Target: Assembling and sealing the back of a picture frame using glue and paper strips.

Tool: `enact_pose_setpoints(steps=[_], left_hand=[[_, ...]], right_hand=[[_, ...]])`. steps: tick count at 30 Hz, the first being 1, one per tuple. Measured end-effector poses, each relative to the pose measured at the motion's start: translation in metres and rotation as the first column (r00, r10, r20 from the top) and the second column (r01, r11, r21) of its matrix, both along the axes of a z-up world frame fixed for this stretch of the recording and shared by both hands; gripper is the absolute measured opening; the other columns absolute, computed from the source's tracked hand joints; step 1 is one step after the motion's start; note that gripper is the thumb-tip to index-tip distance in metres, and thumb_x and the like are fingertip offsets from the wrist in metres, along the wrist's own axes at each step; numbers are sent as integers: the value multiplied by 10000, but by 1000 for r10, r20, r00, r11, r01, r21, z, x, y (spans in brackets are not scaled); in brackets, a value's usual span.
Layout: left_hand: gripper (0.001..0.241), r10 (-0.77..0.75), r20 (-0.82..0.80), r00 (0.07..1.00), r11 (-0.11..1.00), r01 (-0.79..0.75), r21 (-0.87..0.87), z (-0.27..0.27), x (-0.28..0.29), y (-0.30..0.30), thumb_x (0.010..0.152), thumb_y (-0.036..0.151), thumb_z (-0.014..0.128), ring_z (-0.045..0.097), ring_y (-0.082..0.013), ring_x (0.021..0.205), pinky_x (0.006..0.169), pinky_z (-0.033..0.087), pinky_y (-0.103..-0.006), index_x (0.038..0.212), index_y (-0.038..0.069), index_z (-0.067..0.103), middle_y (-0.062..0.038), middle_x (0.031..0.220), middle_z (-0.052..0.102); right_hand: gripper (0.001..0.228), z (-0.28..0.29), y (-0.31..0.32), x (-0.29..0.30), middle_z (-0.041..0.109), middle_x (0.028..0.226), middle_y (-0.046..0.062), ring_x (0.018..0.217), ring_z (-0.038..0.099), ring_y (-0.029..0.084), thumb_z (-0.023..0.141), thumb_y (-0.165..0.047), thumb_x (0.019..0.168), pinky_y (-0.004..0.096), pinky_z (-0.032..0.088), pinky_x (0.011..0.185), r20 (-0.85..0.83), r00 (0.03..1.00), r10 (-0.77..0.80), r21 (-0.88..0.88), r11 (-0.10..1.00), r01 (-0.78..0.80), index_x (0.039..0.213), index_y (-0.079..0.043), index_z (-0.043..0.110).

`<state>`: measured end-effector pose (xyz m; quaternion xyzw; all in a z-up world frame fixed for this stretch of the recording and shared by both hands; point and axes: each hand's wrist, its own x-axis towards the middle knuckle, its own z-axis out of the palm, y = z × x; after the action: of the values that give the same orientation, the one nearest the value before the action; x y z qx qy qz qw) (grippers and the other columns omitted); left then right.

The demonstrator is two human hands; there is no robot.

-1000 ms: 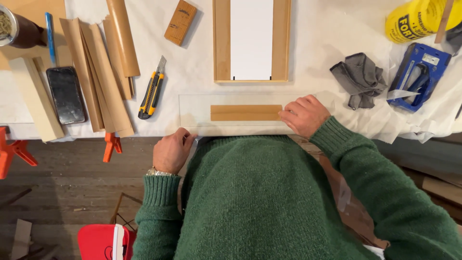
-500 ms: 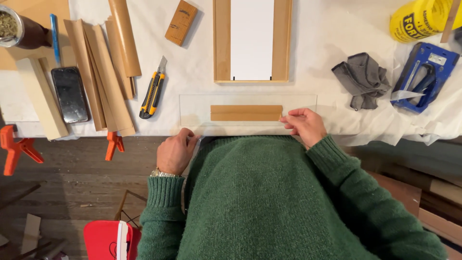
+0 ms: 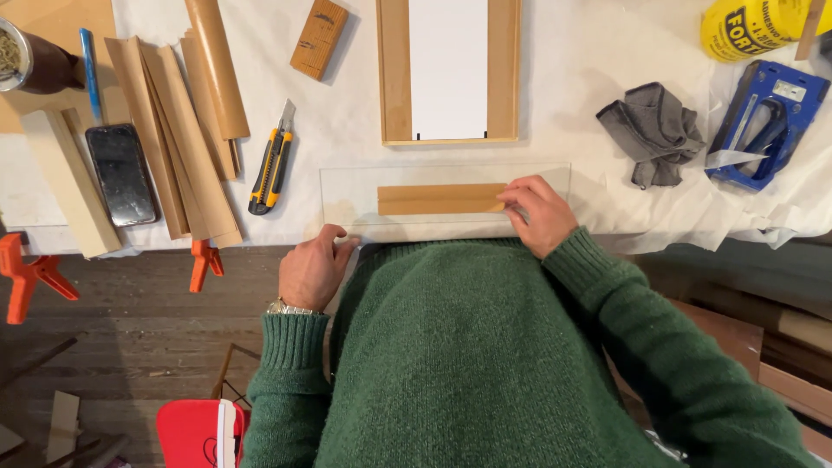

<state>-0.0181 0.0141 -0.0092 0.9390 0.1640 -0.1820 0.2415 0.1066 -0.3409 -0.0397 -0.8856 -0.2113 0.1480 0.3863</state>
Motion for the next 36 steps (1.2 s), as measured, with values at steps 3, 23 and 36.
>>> enact_pose_setpoints(steps=[3, 23, 36], left_hand=[[319, 2, 12, 1000, 1000, -2, -7, 0, -1, 1, 971, 430, 631, 709, -368, 714, 619, 541, -498, 1069, 130, 678, -105, 739, 738], [347, 370, 110, 922, 501, -99, -860, -27, 70, -16, 981, 193, 688, 685, -188, 1117, 993, 539, -335, 1252, -7, 605, -76, 1184, 719], [350, 469, 164, 868, 685, -241, -687, -35, 147, -11, 914, 47, 720, 689, -129, 812, 716, 588, -277, 1249, -3, 632, -53, 997, 719]], right_hand=[[223, -3, 0, 4, 623, 1132, 93, 998, 673, 265, 712, -5, 875, 349, 557, 849, 116, 989, 87, -70, 994, -80, 1092, -56, 719], [94, 56, 55, 98, 727, 974, 56, 872, 673, 148, 750, -81, 945, 308, 551, 813, -15, 992, 124, 116, 986, -121, 1035, -58, 738], [101, -39, 19, 92, 678, 920, -10, 771, 606, 50, 715, -79, 1014, 221, 528, 691, -528, 730, -434, 270, 729, 629, 1084, -25, 666]])
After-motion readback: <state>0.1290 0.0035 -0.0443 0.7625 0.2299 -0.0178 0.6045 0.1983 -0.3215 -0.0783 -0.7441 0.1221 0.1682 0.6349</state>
